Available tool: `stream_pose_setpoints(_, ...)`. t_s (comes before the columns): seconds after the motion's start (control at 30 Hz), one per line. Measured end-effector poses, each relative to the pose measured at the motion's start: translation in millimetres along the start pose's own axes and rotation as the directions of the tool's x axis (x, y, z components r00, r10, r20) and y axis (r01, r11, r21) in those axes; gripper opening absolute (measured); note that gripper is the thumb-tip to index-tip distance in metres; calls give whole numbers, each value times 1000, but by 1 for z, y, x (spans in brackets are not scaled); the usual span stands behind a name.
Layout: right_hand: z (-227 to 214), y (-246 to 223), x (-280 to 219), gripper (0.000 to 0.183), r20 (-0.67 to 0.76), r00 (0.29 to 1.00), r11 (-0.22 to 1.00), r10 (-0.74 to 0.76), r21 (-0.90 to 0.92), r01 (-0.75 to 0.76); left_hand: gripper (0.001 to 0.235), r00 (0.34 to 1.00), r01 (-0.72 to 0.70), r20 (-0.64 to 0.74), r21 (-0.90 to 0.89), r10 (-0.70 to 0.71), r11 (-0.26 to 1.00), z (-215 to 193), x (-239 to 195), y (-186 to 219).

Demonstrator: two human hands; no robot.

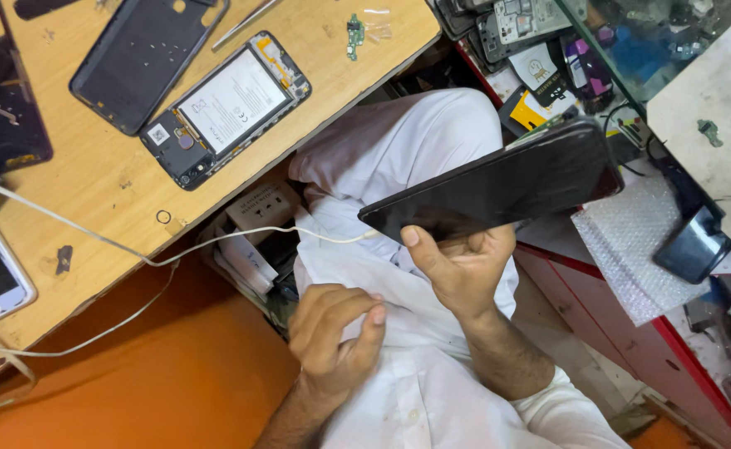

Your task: The person uses a screwdriver to remove screws from a smartphone, then detaches and reconnects a small circuit board. They plug in a charging cable to test the device and continue adjusting internal components.

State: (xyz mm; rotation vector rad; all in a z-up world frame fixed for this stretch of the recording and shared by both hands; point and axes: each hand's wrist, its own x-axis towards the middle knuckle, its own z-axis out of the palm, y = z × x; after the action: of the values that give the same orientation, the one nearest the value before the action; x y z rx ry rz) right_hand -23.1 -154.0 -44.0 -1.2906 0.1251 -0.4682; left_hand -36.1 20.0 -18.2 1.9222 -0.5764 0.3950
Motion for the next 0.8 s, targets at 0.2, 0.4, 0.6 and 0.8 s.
stream_pose_setpoints(0.2, 4, -3, -4, 28, 72, 997, 999, 8, 40, -11, 40, 989, 136, 38, 127, -142, 982, -13, 42, 1)
stream_pose_setpoints(0.4, 2, -4, -8, 29, 168, 985, 999, -37, 36, 32, 23, 967, 163, 170, 151, -189, 975, -10, 50, -7)
stream_pose_setpoints(0.6, 0, 1, -14, 29, 227, 974, 999, -9, 36, 1, 18, 947, 258, 192, 11, -256, 966, -15, 42, -15)
stream_pose_setpoints(0.8, 4, -1, -11, 22, 361, 930, 989, 71, -145, -19, 51, 913, 102, 393, 30, -106, 994, -50, 68, -14)
